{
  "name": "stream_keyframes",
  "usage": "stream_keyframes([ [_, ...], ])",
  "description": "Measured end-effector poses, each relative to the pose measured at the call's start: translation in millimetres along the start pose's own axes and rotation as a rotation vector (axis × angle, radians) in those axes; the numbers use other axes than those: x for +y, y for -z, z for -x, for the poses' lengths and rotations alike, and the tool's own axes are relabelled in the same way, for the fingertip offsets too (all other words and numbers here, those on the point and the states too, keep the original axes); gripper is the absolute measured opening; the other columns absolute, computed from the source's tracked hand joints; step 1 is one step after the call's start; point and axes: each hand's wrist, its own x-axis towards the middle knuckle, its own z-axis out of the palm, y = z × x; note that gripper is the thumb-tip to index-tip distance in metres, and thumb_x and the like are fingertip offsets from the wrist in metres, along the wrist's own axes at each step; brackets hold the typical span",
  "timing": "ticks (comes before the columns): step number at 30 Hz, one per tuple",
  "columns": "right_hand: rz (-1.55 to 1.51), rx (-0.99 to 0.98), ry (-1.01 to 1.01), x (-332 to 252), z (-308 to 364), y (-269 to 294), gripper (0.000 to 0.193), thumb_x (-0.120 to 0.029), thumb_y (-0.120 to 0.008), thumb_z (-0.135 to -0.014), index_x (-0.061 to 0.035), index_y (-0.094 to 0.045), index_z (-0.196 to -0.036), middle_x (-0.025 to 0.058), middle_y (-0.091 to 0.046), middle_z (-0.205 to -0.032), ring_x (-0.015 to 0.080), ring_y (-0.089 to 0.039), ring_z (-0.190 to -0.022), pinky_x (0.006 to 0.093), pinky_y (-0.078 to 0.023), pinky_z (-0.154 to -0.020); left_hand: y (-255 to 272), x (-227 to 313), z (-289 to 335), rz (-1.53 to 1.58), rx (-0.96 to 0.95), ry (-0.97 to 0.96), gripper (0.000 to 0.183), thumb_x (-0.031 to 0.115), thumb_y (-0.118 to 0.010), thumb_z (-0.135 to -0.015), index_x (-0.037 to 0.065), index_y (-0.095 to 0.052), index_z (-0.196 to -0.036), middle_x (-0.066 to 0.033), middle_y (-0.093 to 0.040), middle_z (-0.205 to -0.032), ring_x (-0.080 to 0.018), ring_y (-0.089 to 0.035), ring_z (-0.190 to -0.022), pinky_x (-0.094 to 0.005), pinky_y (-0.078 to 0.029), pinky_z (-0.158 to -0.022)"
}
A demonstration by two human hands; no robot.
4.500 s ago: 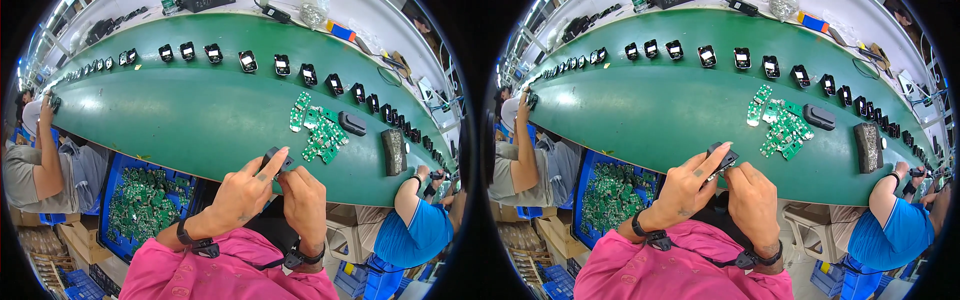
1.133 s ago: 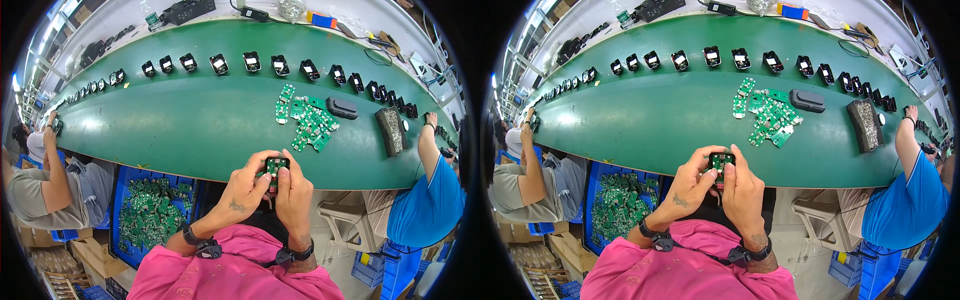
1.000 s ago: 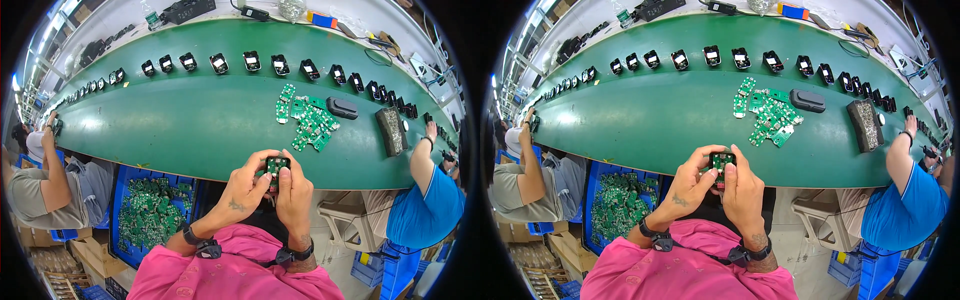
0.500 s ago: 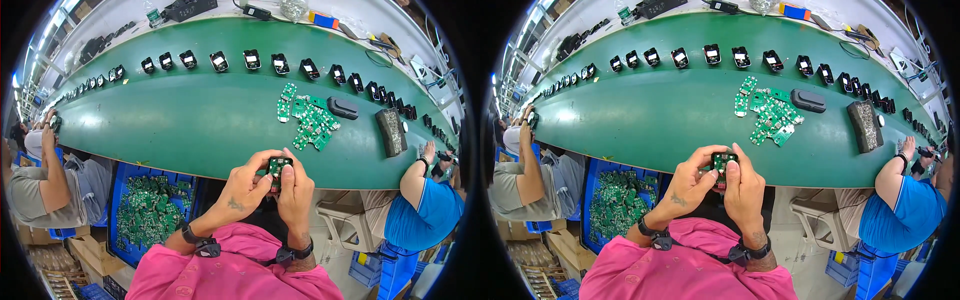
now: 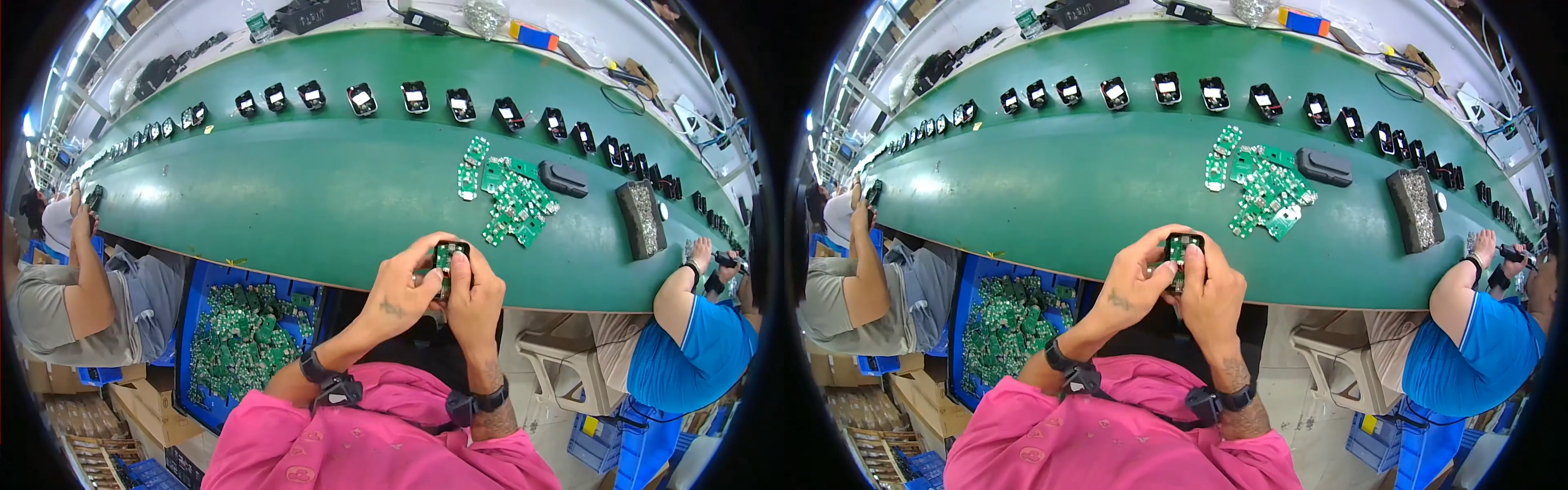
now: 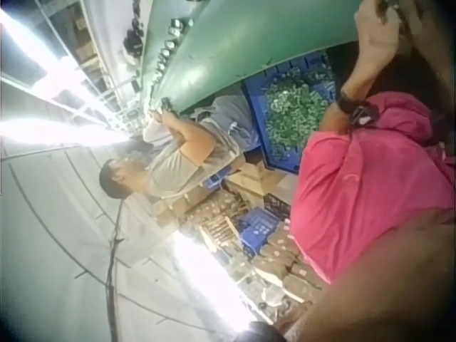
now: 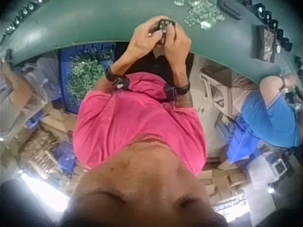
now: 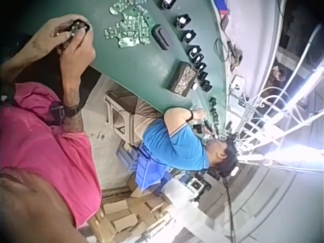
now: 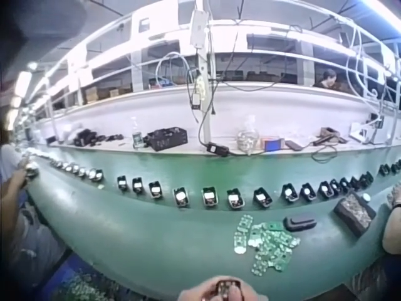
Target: Assembling circuit boards into black plastic housings on an assembly line.
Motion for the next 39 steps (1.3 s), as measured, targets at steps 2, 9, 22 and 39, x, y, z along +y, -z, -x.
stream_keyframes([
  [2, -0.115, -0.001, -0.005, 4.3, -6.8, -2.2, 0.034, -0.023, -0.048, -0.106, 0.0027, -0.065, -0.119, 0.0112, -0.068, -0.083, 0.0174, -0.063, -0.066, 0.0310, -0.050, -0.061, 11.5, 6.6, -4.0, 0.115, -0.030, 0.119, 0.042, 0.001, -0.049, -0.096, 0.004, -0.049, -0.138, -0.0107, -0.067, -0.108, -0.0180, -0.071, -0.079, -0.0262, -0.061, -0.067],
  [9, -0.190, -0.024, -0.168, 19.1, -7.0, -5.1, 0.034, -0.024, -0.050, -0.106, 0.0051, -0.064, -0.118, 0.0016, -0.060, -0.068, 0.0040, -0.050, -0.057, 0.0219, -0.039, -0.050, 60.0, 10.7, -20.6, 0.684, -0.075, 0.306, 0.038, 0.010, -0.049, -0.100, 0.000, -0.044, -0.136, -0.0240, -0.067, -0.116, -0.0313, -0.075, -0.082, -0.0360, -0.066, -0.073],
  [22, 0.091, 0.108, 0.031, 27.8, 11.5, -13.9, 0.016, -0.010, -0.061, -0.098, 0.0045, -0.066, -0.103, 0.0024, -0.059, -0.067, 0.0061, -0.050, -0.055, 0.0240, -0.037, -0.049, 188.5, 2.9, -49.3, -0.097, 0.491, -0.013, 0.036, 0.018, -0.047, -0.102, 0.001, -0.047, -0.134, -0.0065, -0.063, -0.088, -0.0130, -0.059, -0.055, -0.0251, -0.048, -0.046],
  [39, 0.499, 0.095, 0.124, 6.0, 5.0, -26.2, 0.015, -0.013, -0.068, -0.093, 0.0013, -0.072, -0.091, 0.0172, -0.072, -0.085, 0.0350, -0.069, -0.073, 0.0402, -0.057, -0.068, 529.2, 29.3, -195.4, -1.145, 1.115, 0.026, 0.034, 0.028, -0.050, -0.098, 0.010, -0.061, -0.124, -0.0261, -0.068, -0.111, -0.0450, -0.065, -0.106, -0.0523, -0.052, -0.091],
])
